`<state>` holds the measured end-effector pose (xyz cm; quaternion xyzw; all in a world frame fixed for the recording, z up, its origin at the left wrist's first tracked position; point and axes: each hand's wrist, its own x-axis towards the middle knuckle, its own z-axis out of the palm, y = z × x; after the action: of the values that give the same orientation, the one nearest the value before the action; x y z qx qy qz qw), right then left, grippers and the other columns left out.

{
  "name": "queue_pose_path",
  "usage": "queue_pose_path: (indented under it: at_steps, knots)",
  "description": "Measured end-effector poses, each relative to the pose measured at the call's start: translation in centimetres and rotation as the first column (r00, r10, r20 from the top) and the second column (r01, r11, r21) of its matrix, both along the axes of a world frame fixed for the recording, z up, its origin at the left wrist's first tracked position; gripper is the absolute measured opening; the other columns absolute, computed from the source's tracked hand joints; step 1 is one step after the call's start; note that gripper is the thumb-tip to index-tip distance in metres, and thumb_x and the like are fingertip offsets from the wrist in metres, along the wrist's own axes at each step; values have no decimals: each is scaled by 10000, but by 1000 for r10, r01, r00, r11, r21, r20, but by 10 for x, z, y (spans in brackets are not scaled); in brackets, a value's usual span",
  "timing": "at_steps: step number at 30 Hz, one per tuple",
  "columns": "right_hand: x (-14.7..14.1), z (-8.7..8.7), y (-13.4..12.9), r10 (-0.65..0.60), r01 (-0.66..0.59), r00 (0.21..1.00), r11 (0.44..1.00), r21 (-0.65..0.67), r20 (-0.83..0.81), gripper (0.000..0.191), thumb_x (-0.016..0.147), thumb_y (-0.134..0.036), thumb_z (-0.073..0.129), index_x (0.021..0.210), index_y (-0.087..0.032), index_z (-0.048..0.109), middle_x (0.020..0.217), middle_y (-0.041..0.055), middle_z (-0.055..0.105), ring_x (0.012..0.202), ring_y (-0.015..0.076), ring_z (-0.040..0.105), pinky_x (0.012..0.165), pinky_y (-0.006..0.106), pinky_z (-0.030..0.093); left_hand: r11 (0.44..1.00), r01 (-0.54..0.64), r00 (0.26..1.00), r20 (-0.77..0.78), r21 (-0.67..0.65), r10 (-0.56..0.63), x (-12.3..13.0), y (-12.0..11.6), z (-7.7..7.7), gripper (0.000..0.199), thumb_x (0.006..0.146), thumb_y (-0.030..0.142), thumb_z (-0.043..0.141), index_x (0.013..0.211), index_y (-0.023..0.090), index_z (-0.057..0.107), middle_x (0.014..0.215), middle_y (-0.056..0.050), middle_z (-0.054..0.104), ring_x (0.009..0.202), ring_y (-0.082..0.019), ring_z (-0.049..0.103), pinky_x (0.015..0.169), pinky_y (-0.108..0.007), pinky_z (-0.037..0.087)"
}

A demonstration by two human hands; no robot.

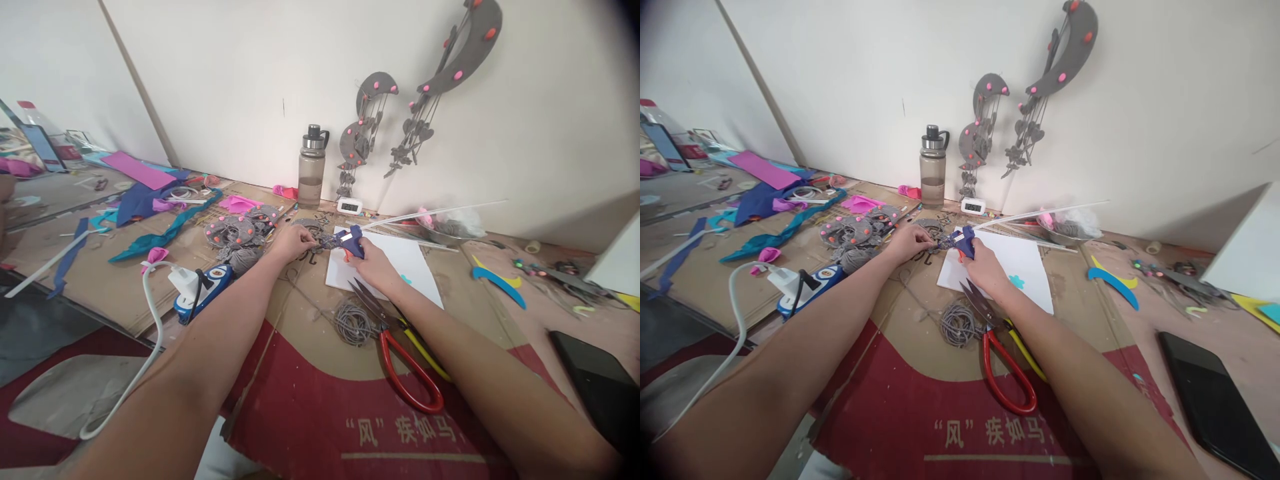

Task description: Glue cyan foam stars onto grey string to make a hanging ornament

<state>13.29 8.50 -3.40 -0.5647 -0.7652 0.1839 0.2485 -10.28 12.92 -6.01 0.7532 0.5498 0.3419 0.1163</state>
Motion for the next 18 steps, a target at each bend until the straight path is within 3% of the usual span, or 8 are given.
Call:
queue_pose_path:
  at_steps: [9,18]
  knots:
    - [0,0,-2,-24,23,997,1000,-14,-73,372,789,-314,503,1133,-173,508,915,81,654,760,203,585,725,311,430,1000,-4,1000,-6,-12,4,-1,3,-3,131,705,313,699,711,196,757,815,-46,725,771,-171,631,715,-258,486]
    - [-1,4,-5,-14,14,1000,1000,1,27,290,793,-283,504,1061,-175,532,959,101,652,823,221,584,718,301,424,999,28,999,-18,19,-28,-4,8,-8,160,717,336,685,712,191,751,833,-45,716,766,-159,621,735,-258,473]
